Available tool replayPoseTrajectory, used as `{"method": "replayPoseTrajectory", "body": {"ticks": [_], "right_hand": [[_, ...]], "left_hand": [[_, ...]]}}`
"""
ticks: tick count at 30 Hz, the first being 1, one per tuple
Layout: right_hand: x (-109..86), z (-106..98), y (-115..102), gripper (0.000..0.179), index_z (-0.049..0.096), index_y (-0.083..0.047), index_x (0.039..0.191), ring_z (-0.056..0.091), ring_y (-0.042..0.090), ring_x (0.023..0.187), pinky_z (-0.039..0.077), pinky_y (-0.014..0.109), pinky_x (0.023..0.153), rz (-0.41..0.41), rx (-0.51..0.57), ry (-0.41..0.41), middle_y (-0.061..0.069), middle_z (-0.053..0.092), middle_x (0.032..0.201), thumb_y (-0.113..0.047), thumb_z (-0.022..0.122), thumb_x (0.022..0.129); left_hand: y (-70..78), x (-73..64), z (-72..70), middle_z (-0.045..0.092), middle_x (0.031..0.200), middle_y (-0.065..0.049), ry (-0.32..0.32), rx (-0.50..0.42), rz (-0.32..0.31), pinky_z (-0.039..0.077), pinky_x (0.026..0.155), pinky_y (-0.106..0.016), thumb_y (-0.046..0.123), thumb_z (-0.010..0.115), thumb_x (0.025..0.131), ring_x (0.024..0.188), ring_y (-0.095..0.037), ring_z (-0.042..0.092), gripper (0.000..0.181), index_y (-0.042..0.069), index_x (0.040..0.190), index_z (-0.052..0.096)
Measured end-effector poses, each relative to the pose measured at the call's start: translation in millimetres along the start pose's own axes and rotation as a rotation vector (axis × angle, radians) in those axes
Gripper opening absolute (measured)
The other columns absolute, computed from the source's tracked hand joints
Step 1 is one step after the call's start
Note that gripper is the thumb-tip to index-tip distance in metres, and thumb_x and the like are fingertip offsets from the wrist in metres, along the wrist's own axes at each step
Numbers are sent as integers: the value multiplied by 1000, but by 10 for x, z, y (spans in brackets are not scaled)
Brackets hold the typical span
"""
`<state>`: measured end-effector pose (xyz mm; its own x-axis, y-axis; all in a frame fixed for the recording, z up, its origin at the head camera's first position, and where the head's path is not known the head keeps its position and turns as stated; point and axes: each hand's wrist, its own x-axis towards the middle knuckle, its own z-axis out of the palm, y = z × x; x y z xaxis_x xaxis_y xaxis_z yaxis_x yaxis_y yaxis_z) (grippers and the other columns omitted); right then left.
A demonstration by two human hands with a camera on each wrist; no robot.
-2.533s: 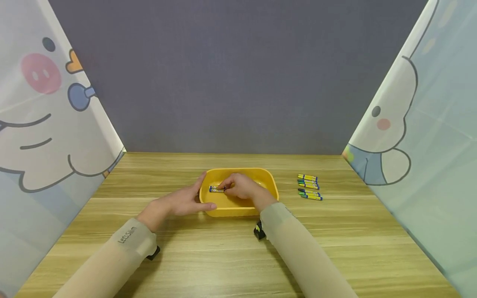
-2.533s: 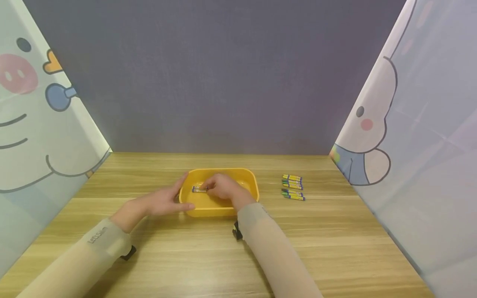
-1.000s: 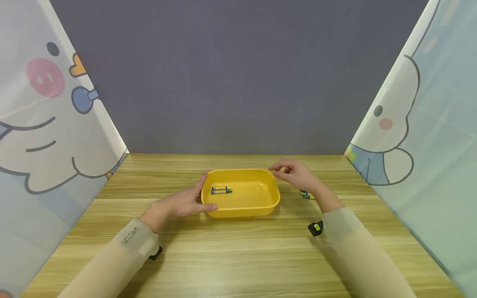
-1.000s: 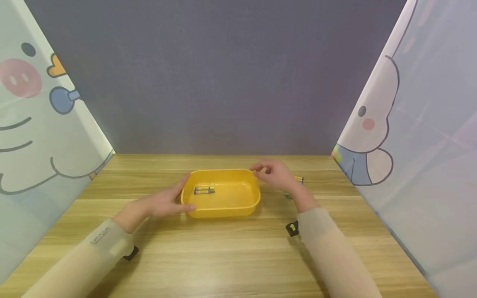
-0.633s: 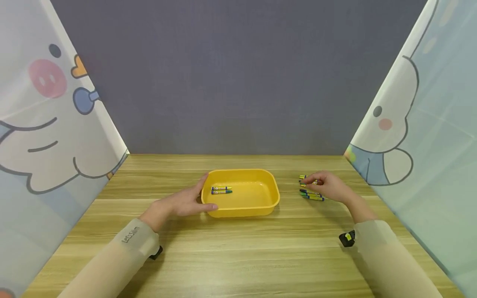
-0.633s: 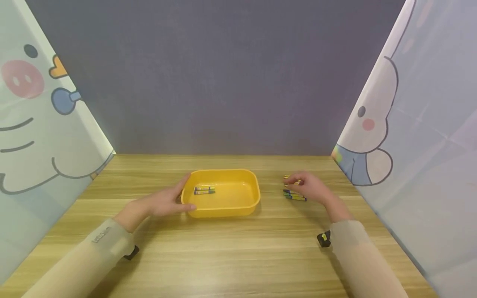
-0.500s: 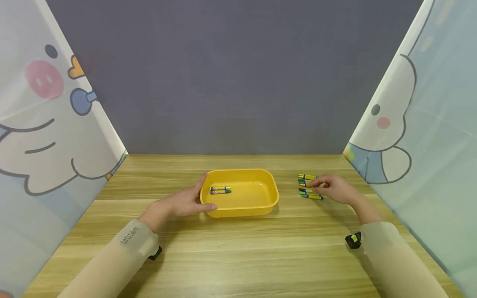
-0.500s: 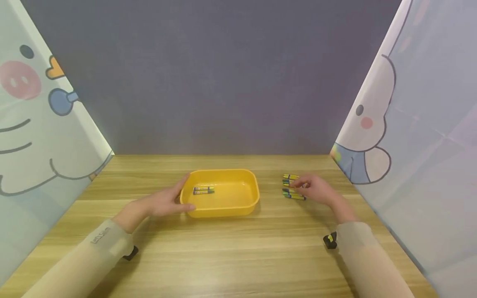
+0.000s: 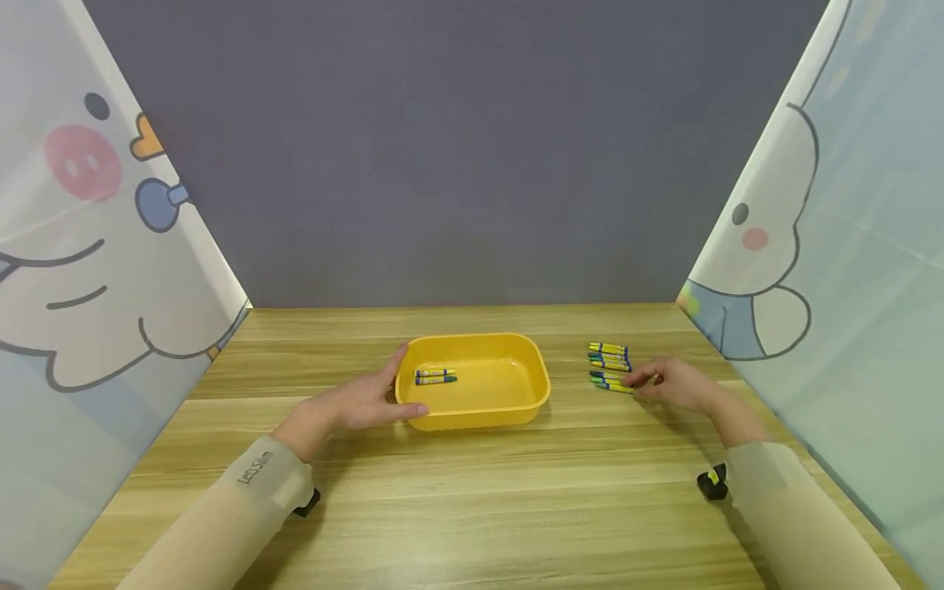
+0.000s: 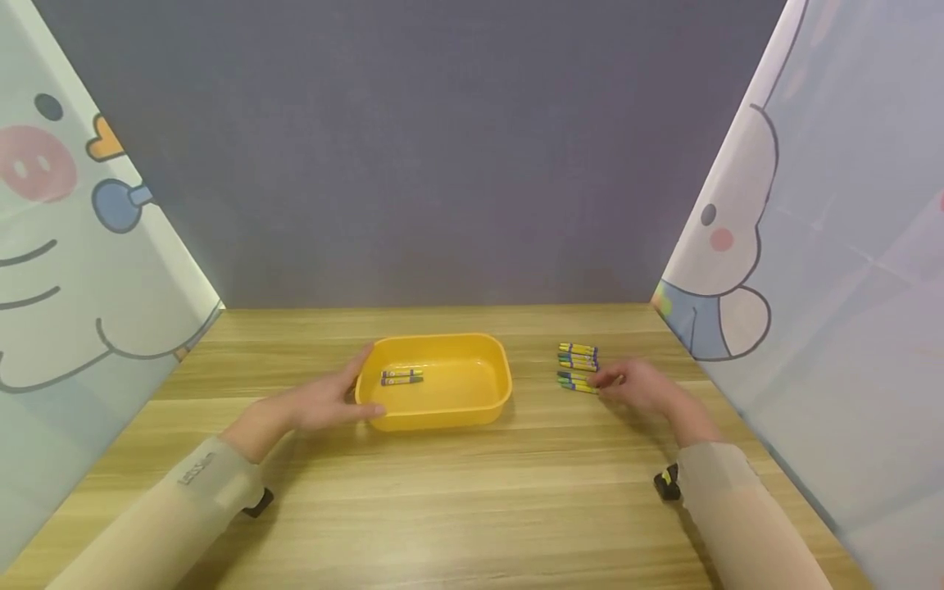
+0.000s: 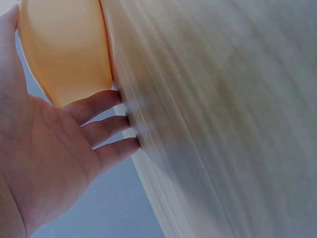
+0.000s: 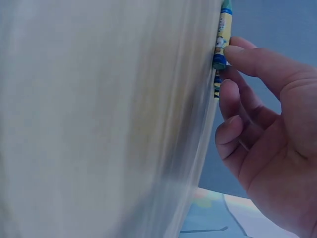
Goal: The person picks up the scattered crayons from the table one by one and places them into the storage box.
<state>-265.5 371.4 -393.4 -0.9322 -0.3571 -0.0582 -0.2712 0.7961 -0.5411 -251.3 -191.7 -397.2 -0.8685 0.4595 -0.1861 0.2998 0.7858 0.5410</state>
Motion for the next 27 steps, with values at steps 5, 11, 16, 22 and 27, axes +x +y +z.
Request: {"method": "replayPoseTrajectory", "body": {"ticks": [5,11,16,22,27], "right_hand": [[1,19,34,28,82,-7,126,63,12,89,53,26,74,-9,14,-8,16,80,123,-12,79,99],[11,34,48,28,80,-5,124,64,12,89,53,25,75,-39,37,-22,7,80,110,-12,82,97],[31,45,58,24,80,-6,120,61,9,87,51,25,74,-59,49,-35,3,77,103,-11,82,97],[37,48,74,18,81,-9,114,60,5,86,51,25,75,-70,47,-50,0,74,98,-10,81,97],[31,50,88,17,81,-9,114,61,6,84,52,25,74,-77,55,-54,-1,75,97,-11,82,97]], "left_hand": [[7,11,-6,30,175,-33,-3,5,-1,37,127,-66,81,65,95,154,-51,47,127,34,174,-22],[13,12,-3,28,176,-33,-5,2,5,37,127,-67,81,65,95,154,-52,46,127,33,174,-22],[9,2,2,26,177,-32,-6,-6,4,35,128,-66,80,66,95,156,-51,44,126,34,174,-21],[20,-5,-4,31,176,-31,-5,-6,1,37,128,-65,80,66,95,156,-48,46,128,29,176,-19],[29,-6,-11,34,175,-30,-3,0,-2,38,127,-64,80,66,95,155,-46,48,128,27,176,-17]]}}
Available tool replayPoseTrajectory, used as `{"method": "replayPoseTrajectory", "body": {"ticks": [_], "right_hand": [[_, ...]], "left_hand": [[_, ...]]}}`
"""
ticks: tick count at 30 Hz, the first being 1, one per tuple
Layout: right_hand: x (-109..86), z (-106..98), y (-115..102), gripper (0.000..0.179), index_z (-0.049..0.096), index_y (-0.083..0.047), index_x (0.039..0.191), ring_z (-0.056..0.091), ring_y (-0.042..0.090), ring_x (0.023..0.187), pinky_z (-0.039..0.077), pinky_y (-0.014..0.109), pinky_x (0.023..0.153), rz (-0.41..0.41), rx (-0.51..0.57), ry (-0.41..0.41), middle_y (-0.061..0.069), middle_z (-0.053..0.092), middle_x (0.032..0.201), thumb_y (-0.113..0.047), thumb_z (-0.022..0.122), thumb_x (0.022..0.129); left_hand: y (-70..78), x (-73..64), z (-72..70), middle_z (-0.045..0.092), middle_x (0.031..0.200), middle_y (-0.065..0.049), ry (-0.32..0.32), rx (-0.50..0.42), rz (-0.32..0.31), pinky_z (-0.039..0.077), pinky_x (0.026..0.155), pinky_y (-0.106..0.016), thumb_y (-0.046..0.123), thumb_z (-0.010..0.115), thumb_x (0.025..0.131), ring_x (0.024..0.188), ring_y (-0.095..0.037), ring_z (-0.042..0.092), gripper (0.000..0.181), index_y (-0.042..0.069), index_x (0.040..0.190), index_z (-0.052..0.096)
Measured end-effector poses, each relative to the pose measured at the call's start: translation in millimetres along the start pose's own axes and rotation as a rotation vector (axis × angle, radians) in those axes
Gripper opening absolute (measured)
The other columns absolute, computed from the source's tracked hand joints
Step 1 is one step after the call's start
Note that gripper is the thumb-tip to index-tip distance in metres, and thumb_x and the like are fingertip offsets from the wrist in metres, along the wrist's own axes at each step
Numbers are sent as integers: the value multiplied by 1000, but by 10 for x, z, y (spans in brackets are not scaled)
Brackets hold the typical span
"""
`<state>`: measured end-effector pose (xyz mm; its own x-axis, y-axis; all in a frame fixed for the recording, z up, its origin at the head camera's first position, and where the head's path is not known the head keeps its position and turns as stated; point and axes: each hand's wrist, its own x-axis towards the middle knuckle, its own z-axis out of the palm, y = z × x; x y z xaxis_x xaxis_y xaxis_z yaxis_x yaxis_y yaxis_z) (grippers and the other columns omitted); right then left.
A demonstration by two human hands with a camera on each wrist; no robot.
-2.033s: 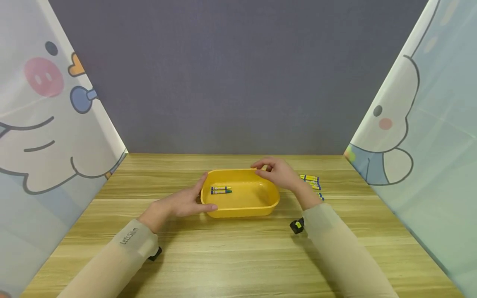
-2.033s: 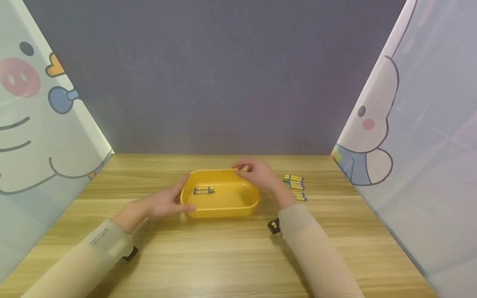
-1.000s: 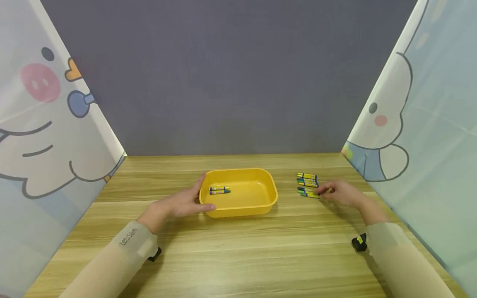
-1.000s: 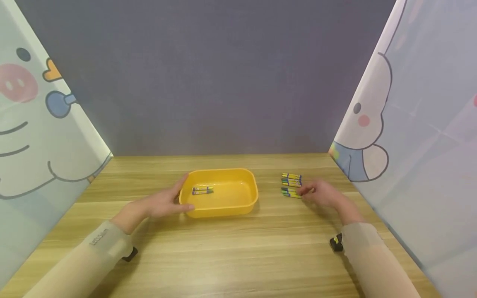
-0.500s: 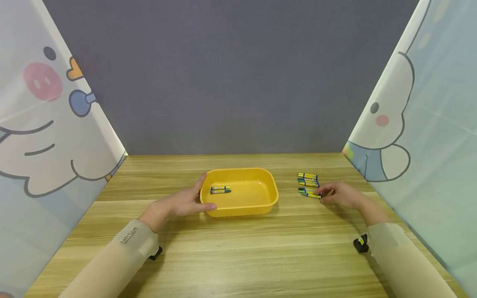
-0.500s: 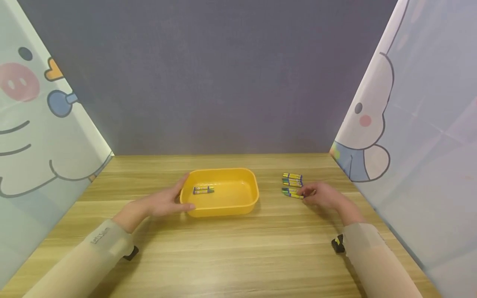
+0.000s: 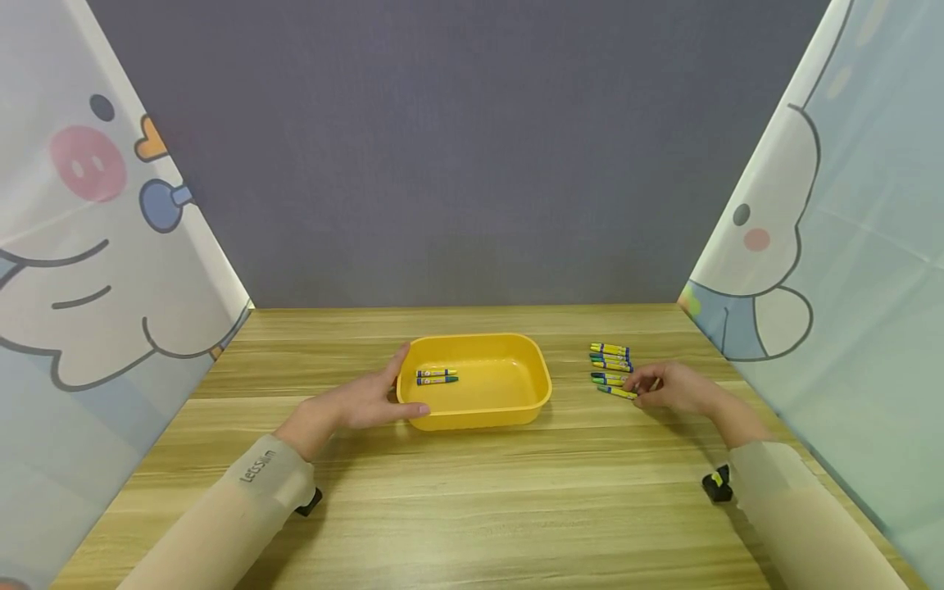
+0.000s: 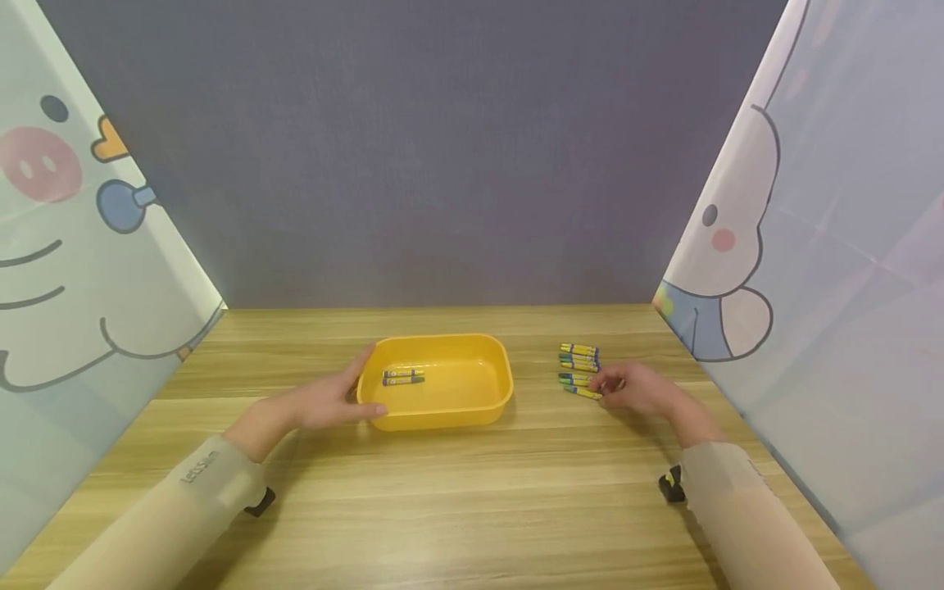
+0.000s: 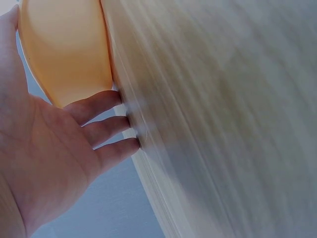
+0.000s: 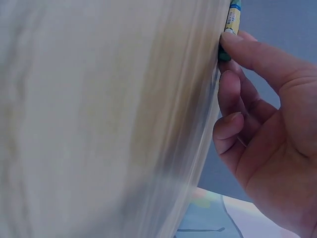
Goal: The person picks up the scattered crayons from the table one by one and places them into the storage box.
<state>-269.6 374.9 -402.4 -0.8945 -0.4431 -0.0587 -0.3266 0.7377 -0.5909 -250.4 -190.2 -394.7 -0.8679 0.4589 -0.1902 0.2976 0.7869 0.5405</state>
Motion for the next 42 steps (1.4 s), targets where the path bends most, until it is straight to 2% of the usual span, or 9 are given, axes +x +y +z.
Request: {"method": "replayPoseTrajectory", "body": {"ticks": [6,9,12,23,33,38,42], "right_hand": [[6,2,-41,18,82,-12,117,59,7,81,51,25,71,19,-27,-9,0,78,105,-12,78,100],[14,12,-85,19,82,-14,120,58,7,82,51,25,71,15,-53,7,1,79,110,-13,75,102],[36,15,-157,21,81,-14,124,57,6,80,51,25,70,13,-36,22,1,77,109,-13,72,104],[232,11,-656,23,78,-11,128,54,7,73,48,25,64,-43,41,59,5,74,104,-19,72,107],[568,146,-1139,23,79,-13,127,52,12,68,46,26,59,-129,69,45,9,74,107,-17,71,106],[780,285,-1369,22,79,-16,127,53,15,72,48,27,63,-151,99,13,7,74,111,-17,71,107],[945,426,-1542,22,79,-14,127,54,17,72,50,29,65,-172,134,-14,9,74,113,-16,71,107]], "left_hand": [[-4,-3,4,35,174,-31,3,-1,4,39,127,-64,79,66,95,154,-46,50,127,28,176,-18],[-2,-8,2,32,176,-30,-1,-3,2,38,127,-64,79,66,95,155,-47,48,127,29,176,-19],[-1,-13,1,30,177,-30,-6,-5,-3,37,128,-64,80,66,95,156,-48,46,128,30,175,-20],[-8,-9,4,30,176,-30,-2,-1,-6,37,128,-64,81,65,95,156,-48,47,127,30,175,-20],[-6,-15,2,29,177,-30,-6,10,-4,37,128,-65,82,64,95,157,-49,45,128,28,175,-20],[-12,-10,6,25,178,-29,-11,9,-7,36,128,-66,83,63,95,158,-50,42,128,29,175,-20],[-10,-1,7,26,177,-30,-10,1,-6,37,128,-65,82,64,95,157,-50,44,128,30,175,-21]]}}
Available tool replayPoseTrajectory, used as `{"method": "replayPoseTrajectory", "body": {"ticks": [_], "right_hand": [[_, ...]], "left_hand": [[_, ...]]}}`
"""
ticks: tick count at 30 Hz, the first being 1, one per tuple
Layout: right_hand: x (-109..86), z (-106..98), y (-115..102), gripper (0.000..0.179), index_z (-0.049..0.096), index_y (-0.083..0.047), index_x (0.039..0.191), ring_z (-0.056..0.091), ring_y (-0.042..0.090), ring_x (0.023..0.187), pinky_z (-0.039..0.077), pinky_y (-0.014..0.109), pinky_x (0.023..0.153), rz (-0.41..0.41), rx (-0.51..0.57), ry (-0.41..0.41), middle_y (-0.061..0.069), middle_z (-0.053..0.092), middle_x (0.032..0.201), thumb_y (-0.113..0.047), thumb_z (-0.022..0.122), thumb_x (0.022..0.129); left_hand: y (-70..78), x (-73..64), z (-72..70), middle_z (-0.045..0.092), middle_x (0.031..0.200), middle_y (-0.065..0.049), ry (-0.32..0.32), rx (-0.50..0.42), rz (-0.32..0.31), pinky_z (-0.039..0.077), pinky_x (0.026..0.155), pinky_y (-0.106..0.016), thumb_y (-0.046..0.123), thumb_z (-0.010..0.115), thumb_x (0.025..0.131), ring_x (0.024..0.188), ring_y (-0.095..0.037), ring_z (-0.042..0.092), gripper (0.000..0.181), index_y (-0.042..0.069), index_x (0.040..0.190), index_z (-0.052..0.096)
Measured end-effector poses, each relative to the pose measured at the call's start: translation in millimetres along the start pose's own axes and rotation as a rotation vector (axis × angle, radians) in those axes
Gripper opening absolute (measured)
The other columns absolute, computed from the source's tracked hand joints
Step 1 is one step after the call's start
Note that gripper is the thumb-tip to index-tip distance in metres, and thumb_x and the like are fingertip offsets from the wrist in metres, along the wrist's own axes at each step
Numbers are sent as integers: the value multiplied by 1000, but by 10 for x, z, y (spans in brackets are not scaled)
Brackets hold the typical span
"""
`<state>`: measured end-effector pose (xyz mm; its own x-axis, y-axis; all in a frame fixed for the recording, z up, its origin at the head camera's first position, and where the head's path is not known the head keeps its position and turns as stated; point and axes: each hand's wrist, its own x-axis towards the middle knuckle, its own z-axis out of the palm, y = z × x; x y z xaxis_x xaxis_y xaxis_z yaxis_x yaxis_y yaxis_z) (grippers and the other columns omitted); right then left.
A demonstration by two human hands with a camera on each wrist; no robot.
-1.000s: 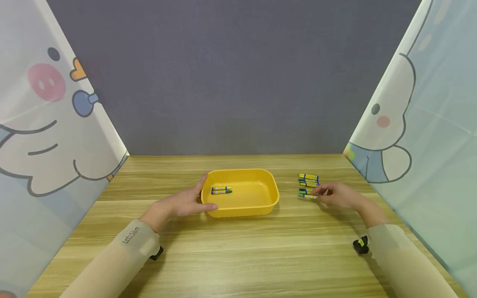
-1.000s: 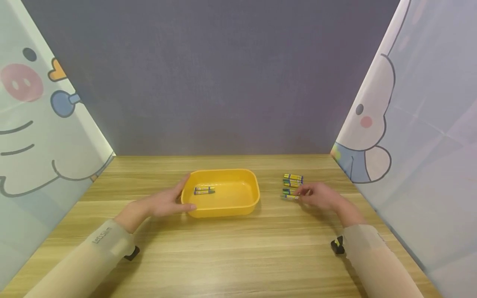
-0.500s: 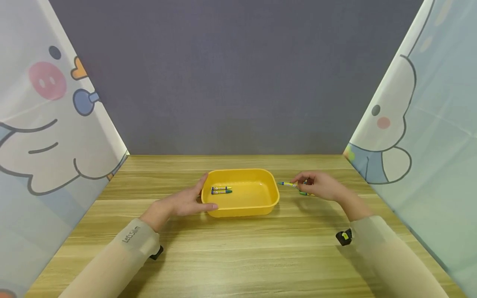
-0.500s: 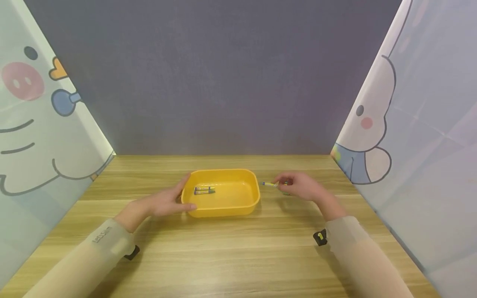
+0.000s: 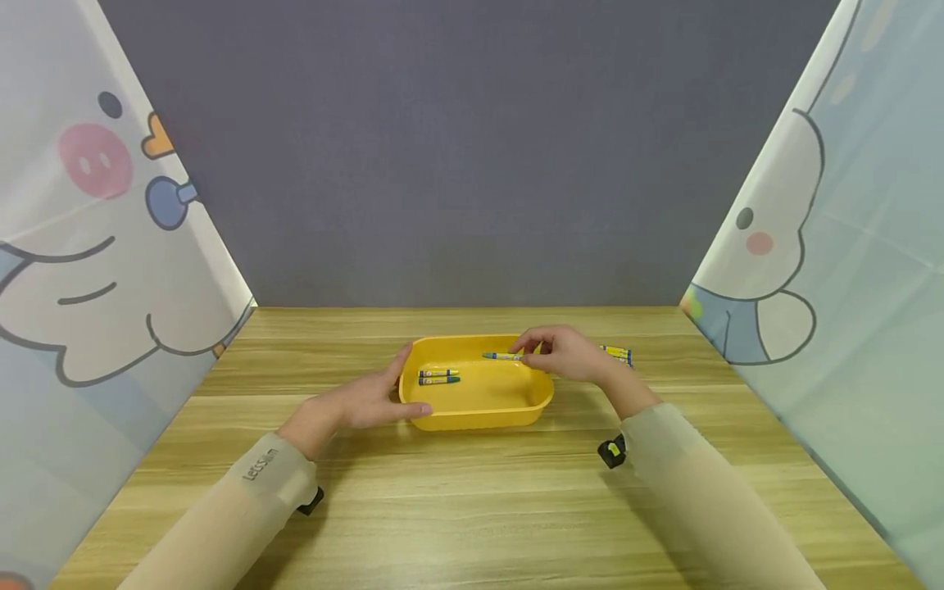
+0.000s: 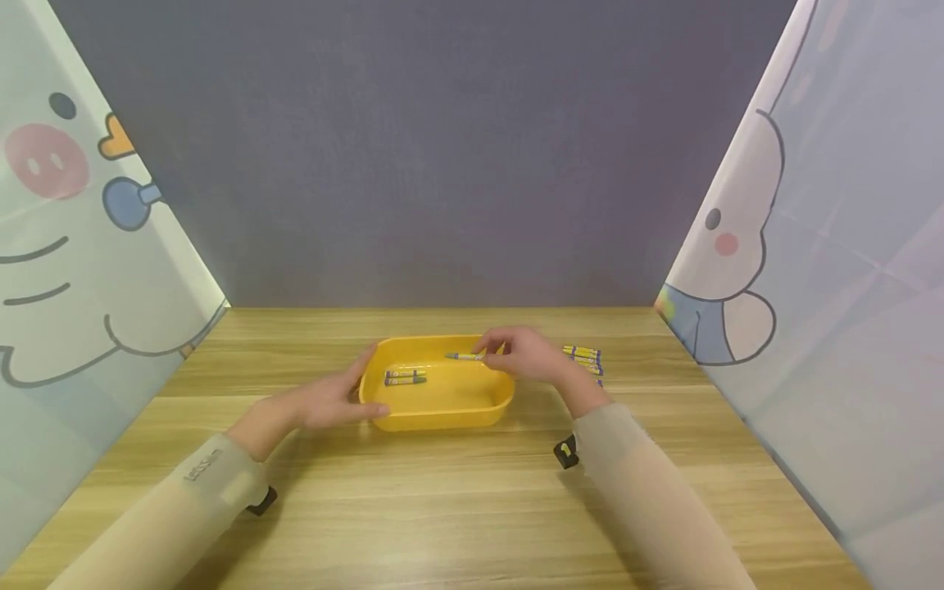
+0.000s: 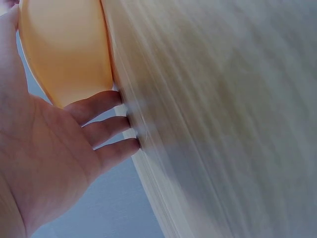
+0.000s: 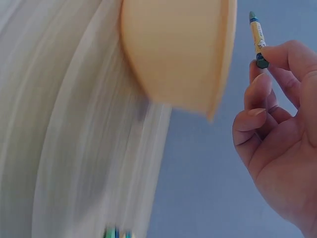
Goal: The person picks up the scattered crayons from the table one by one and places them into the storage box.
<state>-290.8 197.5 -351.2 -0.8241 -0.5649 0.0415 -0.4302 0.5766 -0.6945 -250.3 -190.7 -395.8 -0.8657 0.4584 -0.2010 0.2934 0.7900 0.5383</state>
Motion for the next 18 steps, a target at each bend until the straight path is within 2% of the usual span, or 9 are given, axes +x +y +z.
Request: {"method": "replayPoseTrajectory", "body": {"ticks": [8,14,18], "right_hand": [[360,337,-147,23,79,-15,128,55,16,72,53,31,69,-1,52,-55,8,75,116,-19,68,109],[578,573,-246,24,79,-12,128,59,16,80,55,30,73,9,76,-73,16,77,122,-18,66,109],[689,730,-280,23,80,-11,125,62,14,86,55,27,74,12,75,-65,9,80,118,-15,67,107]], "left_hand": [[0,31,10,31,176,-30,12,-9,3,38,127,-64,82,66,94,156,-47,47,130,24,177,-16],[-4,38,7,33,175,-30,12,-16,3,40,126,-63,81,66,94,154,-45,49,131,20,177,-14],[-8,37,11,36,174,-29,14,-14,-2,42,125,-63,82,66,94,152,-44,51,131,19,177,-13]]}}
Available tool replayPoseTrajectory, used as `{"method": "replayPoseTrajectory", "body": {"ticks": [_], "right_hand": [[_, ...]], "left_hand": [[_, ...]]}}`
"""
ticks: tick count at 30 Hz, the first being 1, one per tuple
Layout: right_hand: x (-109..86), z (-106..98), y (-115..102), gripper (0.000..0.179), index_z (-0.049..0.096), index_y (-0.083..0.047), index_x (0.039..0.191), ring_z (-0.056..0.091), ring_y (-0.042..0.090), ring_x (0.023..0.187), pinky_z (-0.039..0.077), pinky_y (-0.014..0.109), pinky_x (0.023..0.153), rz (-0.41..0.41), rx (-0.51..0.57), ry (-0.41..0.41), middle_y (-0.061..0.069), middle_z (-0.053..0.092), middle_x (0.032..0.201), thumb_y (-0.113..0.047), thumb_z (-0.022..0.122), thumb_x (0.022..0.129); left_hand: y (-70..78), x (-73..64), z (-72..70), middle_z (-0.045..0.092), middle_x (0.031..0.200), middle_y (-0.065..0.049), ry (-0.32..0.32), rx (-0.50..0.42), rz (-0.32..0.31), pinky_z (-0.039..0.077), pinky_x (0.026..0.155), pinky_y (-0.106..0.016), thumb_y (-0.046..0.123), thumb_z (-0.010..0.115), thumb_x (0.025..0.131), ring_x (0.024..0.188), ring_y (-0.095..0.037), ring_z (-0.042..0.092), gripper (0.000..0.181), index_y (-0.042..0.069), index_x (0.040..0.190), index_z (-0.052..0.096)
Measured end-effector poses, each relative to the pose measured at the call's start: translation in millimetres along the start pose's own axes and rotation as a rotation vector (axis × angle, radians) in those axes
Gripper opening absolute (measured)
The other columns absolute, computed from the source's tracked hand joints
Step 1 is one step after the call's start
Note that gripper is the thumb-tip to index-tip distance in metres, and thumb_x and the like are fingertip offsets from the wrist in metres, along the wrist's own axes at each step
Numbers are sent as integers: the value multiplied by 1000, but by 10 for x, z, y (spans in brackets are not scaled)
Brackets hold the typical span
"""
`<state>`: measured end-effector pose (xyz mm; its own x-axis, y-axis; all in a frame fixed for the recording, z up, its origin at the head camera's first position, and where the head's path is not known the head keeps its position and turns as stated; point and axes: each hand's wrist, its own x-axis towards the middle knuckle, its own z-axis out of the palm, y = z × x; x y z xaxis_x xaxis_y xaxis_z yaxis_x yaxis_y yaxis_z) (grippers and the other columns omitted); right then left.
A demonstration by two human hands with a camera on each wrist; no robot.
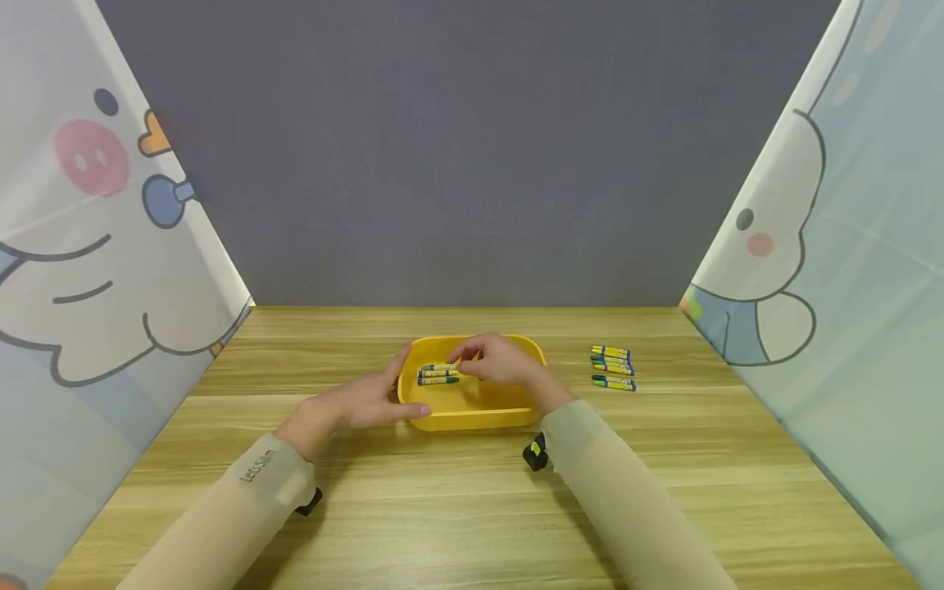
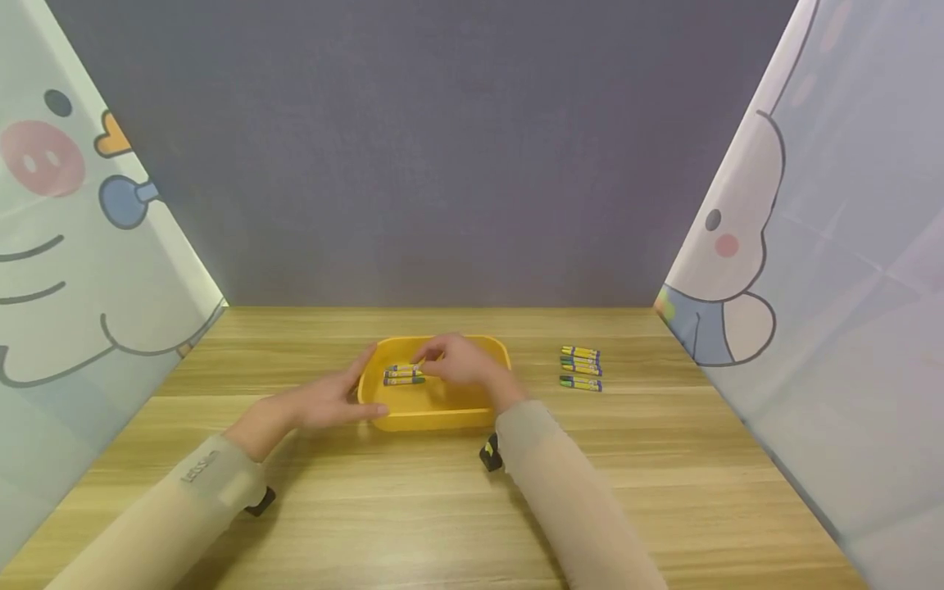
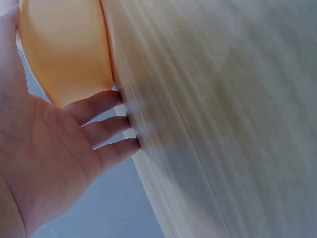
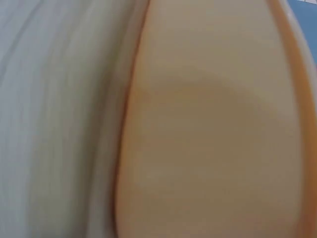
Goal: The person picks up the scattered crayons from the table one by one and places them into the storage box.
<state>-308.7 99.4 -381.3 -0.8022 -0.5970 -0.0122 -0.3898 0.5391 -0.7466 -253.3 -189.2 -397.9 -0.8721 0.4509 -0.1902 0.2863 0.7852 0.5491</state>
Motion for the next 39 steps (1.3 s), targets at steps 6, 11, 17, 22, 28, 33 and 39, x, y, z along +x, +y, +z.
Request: {"method": "replayPoseTrajectory", "body": {"ticks": [6,11,17,22,28,33,39], "right_hand": [[111,183,35,20,83,-13,119,60,13,88,51,27,79,14,20,14,0,81,112,-15,70,105],[144,253,101,18,85,-16,115,57,12,90,46,27,83,32,-11,14,-2,81,111,-16,71,103],[142,253,105,17,85,-15,113,51,11,74,44,24,68,53,-2,-18,-1,79,105,-12,74,102],[147,250,113,17,87,-16,114,56,11,83,47,23,76,43,-65,-29,0,80,107,-10,77,101],[163,264,131,18,88,-19,115,56,12,84,47,24,78,56,-108,-31,-1,78,106,-11,78,101],[169,274,142,18,88,-19,114,56,12,86,47,24,79,63,-102,-22,-1,78,106,-10,79,101],[177,284,157,18,88,-20,114,55,13,86,46,24,79,76,-108,-19,-2,75,103,-11,79,101]], "left_hand": [[-7,-9,24,37,174,-30,13,2,21,42,125,-62,79,66,95,152,-44,51,129,17,177,-11],[-24,-9,29,39,172,-30,23,-6,31,42,125,-62,77,68,96,151,-43,53,128,19,177,-12],[-30,-19,17,42,171,-29,24,-3,16,43,124,-61,80,67,94,148,-41,56,129,22,177,-14],[-12,-23,10,41,171,-30,26,-3,19,43,125,-61,80,66,95,149,-42,55,129,22,177,-14],[-3,-25,5,41,171,-32,26,-10,33,43,124,-62,78,66,96,149,-44,55,128,18,177,-13],[-6,-21,13,42,170,-31,25,0,27,44,124,-61,79,66,96,148,-43,56,128,19,177,-13],[-14,-13,13,43,170,-30,27,5,19,44,124,-60,80,67,95,148,-41,56,130,16,178,-9]]}}
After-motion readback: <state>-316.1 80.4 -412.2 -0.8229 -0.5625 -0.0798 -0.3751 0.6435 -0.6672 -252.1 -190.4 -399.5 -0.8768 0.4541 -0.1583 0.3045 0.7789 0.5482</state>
